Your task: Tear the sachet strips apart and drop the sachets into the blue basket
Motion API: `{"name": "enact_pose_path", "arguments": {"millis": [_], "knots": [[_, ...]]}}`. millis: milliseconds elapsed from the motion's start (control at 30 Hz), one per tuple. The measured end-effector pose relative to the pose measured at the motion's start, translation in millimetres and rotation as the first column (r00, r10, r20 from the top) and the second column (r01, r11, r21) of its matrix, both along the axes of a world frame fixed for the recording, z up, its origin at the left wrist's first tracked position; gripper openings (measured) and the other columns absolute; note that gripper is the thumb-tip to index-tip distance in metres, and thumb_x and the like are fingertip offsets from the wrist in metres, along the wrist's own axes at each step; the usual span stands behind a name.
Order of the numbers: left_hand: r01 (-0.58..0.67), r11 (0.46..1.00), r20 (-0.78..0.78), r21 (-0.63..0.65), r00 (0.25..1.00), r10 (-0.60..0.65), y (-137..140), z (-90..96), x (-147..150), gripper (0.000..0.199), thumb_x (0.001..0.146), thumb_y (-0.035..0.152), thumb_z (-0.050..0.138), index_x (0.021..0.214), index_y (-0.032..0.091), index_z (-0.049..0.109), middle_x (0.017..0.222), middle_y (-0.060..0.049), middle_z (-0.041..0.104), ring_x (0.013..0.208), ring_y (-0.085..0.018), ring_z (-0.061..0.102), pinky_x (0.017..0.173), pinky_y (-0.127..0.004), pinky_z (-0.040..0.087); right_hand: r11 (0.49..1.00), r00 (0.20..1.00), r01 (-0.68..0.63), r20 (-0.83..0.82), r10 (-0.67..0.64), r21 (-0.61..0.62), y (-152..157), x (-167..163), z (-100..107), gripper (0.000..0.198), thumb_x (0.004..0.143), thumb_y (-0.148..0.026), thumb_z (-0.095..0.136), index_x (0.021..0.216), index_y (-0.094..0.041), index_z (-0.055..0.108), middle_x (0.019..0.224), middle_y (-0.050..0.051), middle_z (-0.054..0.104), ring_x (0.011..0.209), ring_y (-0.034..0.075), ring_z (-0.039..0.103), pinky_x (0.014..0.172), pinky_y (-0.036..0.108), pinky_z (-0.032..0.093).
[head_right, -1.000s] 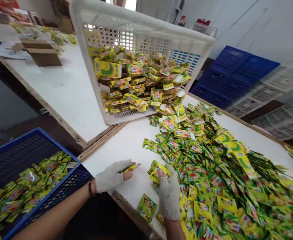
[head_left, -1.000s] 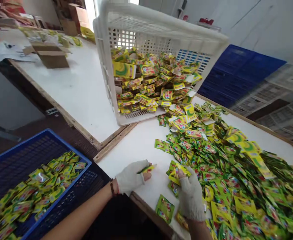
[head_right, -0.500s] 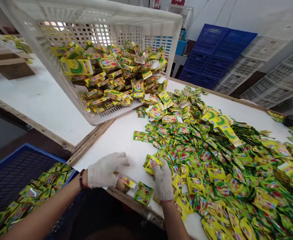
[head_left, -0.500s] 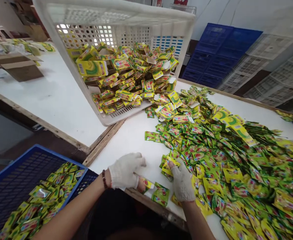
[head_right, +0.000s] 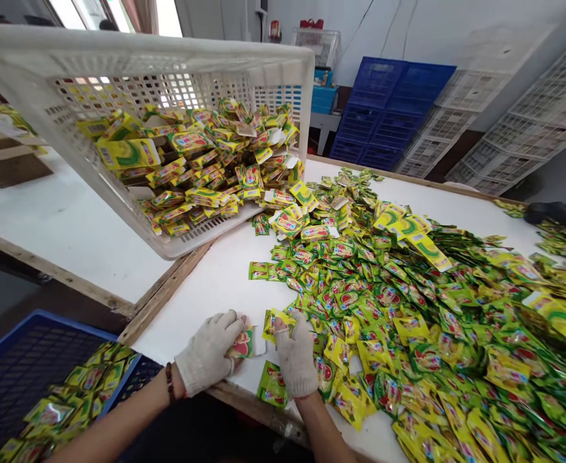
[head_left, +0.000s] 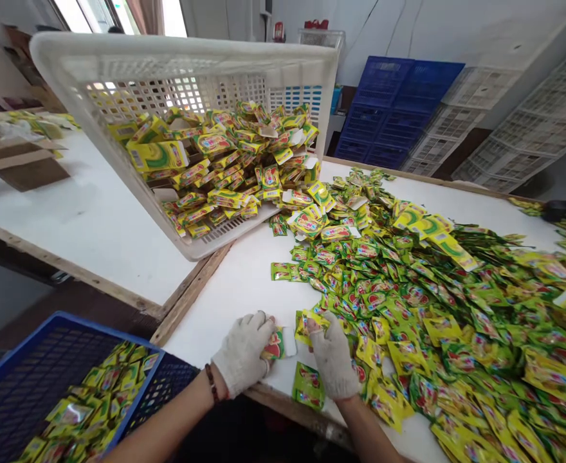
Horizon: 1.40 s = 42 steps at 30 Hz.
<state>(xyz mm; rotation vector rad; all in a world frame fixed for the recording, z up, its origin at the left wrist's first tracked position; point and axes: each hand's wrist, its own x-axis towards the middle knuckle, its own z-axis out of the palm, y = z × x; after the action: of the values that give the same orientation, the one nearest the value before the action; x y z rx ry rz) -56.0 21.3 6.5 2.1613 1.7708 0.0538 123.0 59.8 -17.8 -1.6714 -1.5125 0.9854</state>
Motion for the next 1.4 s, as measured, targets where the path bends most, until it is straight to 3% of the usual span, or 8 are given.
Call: {"name": "enact_pose_path", "arguments": {"millis": [133, 233, 433, 700, 833, 933, 1100, 1400], "knots": [[-0.165, 0.984, 0.165, 0.072, 0.975, 0.152, -4, -2.5, 7, 0.033, 0.069, 0.024, 0.056, 0.102, 0.022, 0.052, 0.105, -0.006, 0.050, 0.096, -0.022, 0.049, 0.083, -0.034, 0.042, 0.991, 0.991, -0.097, 0.101, 0.087, 0.092, -3, -6, 6, 0.037, 0.083, -0.046, 0.041, 0.095, -0.014, 0.054, 0.083, 0.008, 0.062, 0.073, 0.018, 0.057, 0.070, 0.030, 0.045], [-0.194, 0.975, 0.281, 0.104, 0.947, 0.158, -4, 0.8, 6, 0.029, 0.070, 0.024, 0.054, 0.098, 0.021, 0.051, 0.100, -0.005, 0.049, 0.091, -0.020, 0.050, 0.080, -0.032, 0.044, 0.970, 0.961, -0.229, 0.176, 0.212, 0.081, -3, -2, 13, 0.029, 0.082, -0.039, 0.043, 0.093, -0.016, 0.057, 0.083, 0.006, 0.063, 0.076, 0.018, 0.057, 0.070, 0.028, 0.044], [0.081, 0.994, 0.133, 0.077, 0.987, -0.091, -1, 9.2, 5, 0.034, 0.064, 0.023, 0.056, 0.098, 0.021, 0.052, 0.102, -0.005, 0.050, 0.090, -0.022, 0.050, 0.078, -0.036, 0.045, 0.878, 0.826, -0.469, 0.304, 0.475, -0.099, 5, 4, 31, 0.015, 0.079, -0.026, 0.047, 0.080, -0.017, 0.058, 0.074, 0.003, 0.062, 0.070, 0.015, 0.055, 0.065, 0.024, 0.038], [0.099, 0.991, 0.091, 0.090, 0.990, -0.107, 4, 9.6, 9, 0.041, 0.064, 0.021, 0.054, 0.104, 0.020, 0.052, 0.104, -0.006, 0.050, 0.089, -0.023, 0.049, 0.078, -0.036, 0.045, 0.966, 0.945, -0.258, 0.208, 0.253, -0.004, -4, -10, 21, 0.018, 0.081, -0.028, 0.043, 0.082, -0.016, 0.057, 0.073, 0.003, 0.061, 0.067, 0.014, 0.054, 0.064, 0.024, 0.039], [-0.015, 0.993, 0.123, 0.113, 0.992, 0.001, -1, -2.1, 9, 0.035, 0.067, 0.020, 0.052, 0.102, 0.018, 0.054, 0.102, -0.007, 0.051, 0.089, -0.022, 0.049, 0.079, -0.035, 0.045, 0.911, 0.878, -0.409, 0.248, 0.409, -0.053, -11, -7, 20, 0.025, 0.082, -0.018, 0.039, 0.098, -0.015, 0.057, 0.085, 0.007, 0.064, 0.076, 0.015, 0.057, 0.070, 0.024, 0.040], [0.060, 0.987, 0.052, 0.151, 0.996, -0.068, -5, -7.5, 8, 0.044, 0.066, 0.019, 0.053, 0.110, 0.017, 0.053, 0.105, -0.008, 0.051, 0.092, -0.025, 0.047, 0.080, -0.039, 0.043, 0.860, 0.821, -0.492, 0.258, 0.510, -0.135, -6, 1, 27, 0.020, 0.080, -0.020, 0.043, 0.089, -0.015, 0.060, 0.079, 0.005, 0.063, 0.071, 0.014, 0.055, 0.067, 0.023, 0.038], [0.150, 0.966, 0.000, 0.211, 0.988, -0.154, -5, -8.1, 6, 0.052, 0.068, 0.018, 0.052, 0.120, 0.015, 0.049, 0.107, -0.009, 0.051, 0.094, -0.025, 0.046, 0.081, -0.039, 0.042, 0.881, 0.845, -0.447, 0.249, 0.473, -0.156, 2, 8, 28, 0.017, 0.075, -0.022, 0.047, 0.061, -0.015, 0.051, 0.061, 0.000, 0.053, 0.060, 0.010, 0.045, 0.058, 0.021, 0.030], [0.153, 0.959, -0.012, 0.240, 0.988, -0.155, -6, -10.4, 3, 0.052, 0.067, 0.017, 0.051, 0.120, 0.015, 0.049, 0.104, -0.009, 0.052, 0.090, -0.025, 0.048, 0.077, -0.037, 0.044, 0.934, 0.913, -0.344, 0.197, 0.356, -0.095, -10, -3, 20, 0.013, 0.072, -0.018, 0.044, 0.060, -0.016, 0.048, 0.053, -0.002, 0.048, 0.051, 0.008, 0.044, 0.052, 0.020, 0.030]]}}
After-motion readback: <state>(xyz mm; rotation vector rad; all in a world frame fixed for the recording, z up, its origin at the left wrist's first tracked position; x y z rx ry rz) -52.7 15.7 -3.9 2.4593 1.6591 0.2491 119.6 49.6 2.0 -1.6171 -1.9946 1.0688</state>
